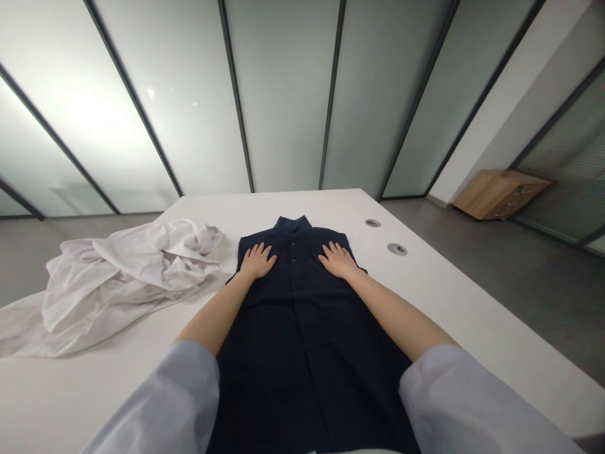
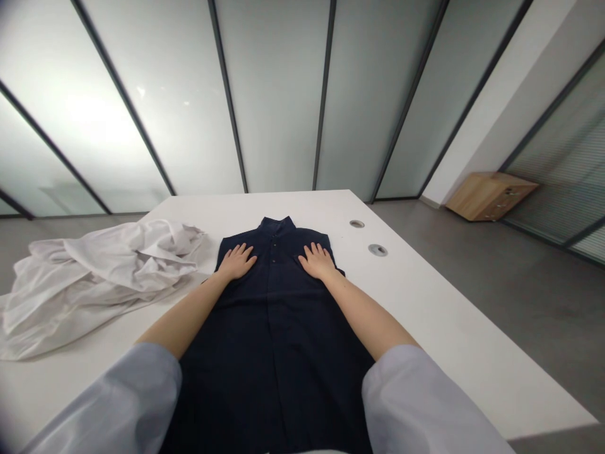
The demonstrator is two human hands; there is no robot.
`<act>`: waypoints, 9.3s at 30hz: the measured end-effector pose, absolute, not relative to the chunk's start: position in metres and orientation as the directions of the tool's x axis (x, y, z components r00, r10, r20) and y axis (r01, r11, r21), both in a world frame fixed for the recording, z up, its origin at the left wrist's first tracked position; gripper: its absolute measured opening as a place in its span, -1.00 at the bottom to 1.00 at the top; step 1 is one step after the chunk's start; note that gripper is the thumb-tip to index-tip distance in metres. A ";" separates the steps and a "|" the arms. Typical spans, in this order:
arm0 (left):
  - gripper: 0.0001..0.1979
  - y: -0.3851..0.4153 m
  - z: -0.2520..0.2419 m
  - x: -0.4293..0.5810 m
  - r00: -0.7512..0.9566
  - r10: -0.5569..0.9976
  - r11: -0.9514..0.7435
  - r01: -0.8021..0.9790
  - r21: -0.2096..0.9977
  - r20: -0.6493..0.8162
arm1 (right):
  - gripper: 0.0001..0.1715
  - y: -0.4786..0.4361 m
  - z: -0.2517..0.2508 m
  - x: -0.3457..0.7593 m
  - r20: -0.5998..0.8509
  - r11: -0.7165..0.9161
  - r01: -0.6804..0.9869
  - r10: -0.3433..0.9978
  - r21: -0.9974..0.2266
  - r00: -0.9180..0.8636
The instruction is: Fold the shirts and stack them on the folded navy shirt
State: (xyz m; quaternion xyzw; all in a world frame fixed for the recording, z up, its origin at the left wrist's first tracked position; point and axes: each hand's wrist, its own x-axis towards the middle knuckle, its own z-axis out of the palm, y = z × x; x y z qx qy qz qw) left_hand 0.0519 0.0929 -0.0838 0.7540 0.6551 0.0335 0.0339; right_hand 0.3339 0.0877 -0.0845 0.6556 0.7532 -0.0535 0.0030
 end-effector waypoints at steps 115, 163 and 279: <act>-0.21 0.081 -0.069 0.096 0.055 0.993 -0.047 0.996 0.078 -0.105 | -0.08 0.115 -0.081 0.296 -0.045 0.102 0.987 0.993 -0.126 -0.108; -0.66 0.026 -0.069 0.061 0.338 0.916 -0.373 0.915 0.152 0.217 | -0.73 0.038 -0.080 0.344 0.247 0.465 0.875 0.871 -0.135 -0.424; -0.73 0.073 0.012 0.022 -0.028 0.877 -0.145 0.936 0.321 0.479 | -0.67 0.071 -0.007 0.360 0.523 0.197 0.949 0.851 -0.245 -0.042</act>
